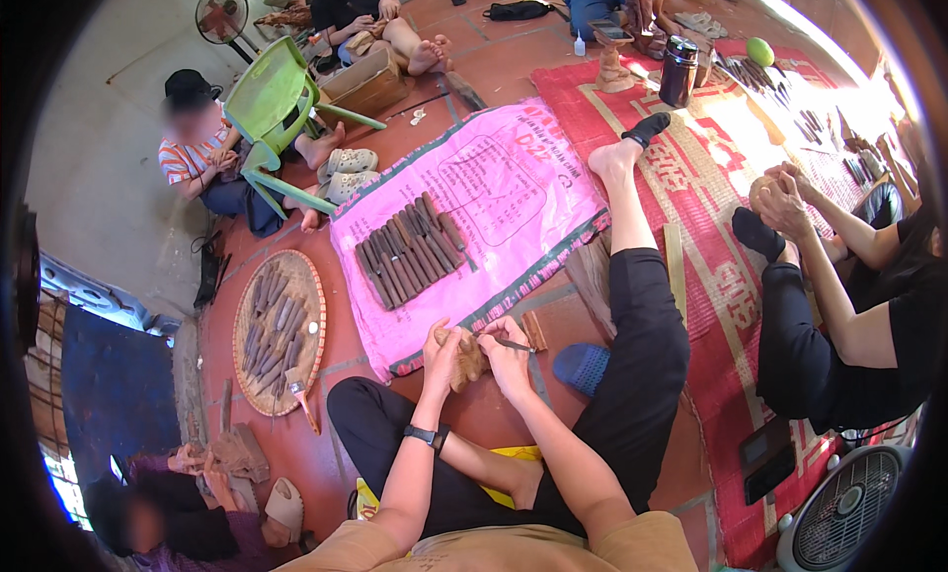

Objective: The person sits on the floor and uses a small carving knife to shape a piece of wood. They hold the wood in their left hand and carefully carve it with their right hand, occasionally adjusting their grip. Other people are visible in the background performing similar tasks.

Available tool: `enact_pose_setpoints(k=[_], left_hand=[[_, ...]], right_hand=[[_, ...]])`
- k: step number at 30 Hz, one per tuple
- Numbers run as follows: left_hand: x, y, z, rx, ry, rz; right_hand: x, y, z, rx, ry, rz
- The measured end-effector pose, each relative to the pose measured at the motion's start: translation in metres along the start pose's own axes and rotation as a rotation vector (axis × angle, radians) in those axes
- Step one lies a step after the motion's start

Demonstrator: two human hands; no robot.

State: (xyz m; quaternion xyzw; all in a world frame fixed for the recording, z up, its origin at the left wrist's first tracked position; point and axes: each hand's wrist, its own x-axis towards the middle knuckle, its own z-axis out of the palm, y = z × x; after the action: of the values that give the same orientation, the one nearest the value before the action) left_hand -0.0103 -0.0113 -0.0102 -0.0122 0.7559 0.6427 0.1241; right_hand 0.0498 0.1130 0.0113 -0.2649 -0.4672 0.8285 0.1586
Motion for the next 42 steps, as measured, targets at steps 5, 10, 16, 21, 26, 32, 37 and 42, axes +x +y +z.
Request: enact_pose_setpoints(k=[5, 10, 16, 21, 26, 32, 37, 42], left_hand=[[0.0, 0.007, 0.005, -0.083, 0.019, 0.033], [0.003, 0.007, 0.006, -0.014, 0.009, 0.031], [0.008, 0.0, 0.005, 0.071, 0.061, 0.085], [0.004, 0.005, 0.007, -0.015, 0.047, 0.029], [-0.001, 0.014, 0.009, 0.028, 0.067, 0.005], [0.001, 0.011, 0.006, 0.105, 0.083, 0.01], [0.002, 0.01, 0.011, 0.044, 0.079, 0.002], [0.0, 0.011, 0.007, -0.023, 0.064, -0.041]], right_hand=[[0.003, 0.005, -0.002, -0.041, -0.017, 0.002], [0.003, 0.01, -0.005, -0.083, -0.008, 0.005], [0.001, 0.009, -0.001, -0.049, -0.03, -0.01], [0.0, 0.007, -0.005, -0.062, -0.028, 0.018], [0.007, 0.017, -0.012, -0.212, -0.074, -0.034], [0.001, 0.011, -0.005, -0.408, -0.05, -0.162], [-0.002, 0.0, -0.002, -0.108, -0.097, -0.003], [-0.011, -0.024, 0.001, 0.053, -0.113, 0.175]])
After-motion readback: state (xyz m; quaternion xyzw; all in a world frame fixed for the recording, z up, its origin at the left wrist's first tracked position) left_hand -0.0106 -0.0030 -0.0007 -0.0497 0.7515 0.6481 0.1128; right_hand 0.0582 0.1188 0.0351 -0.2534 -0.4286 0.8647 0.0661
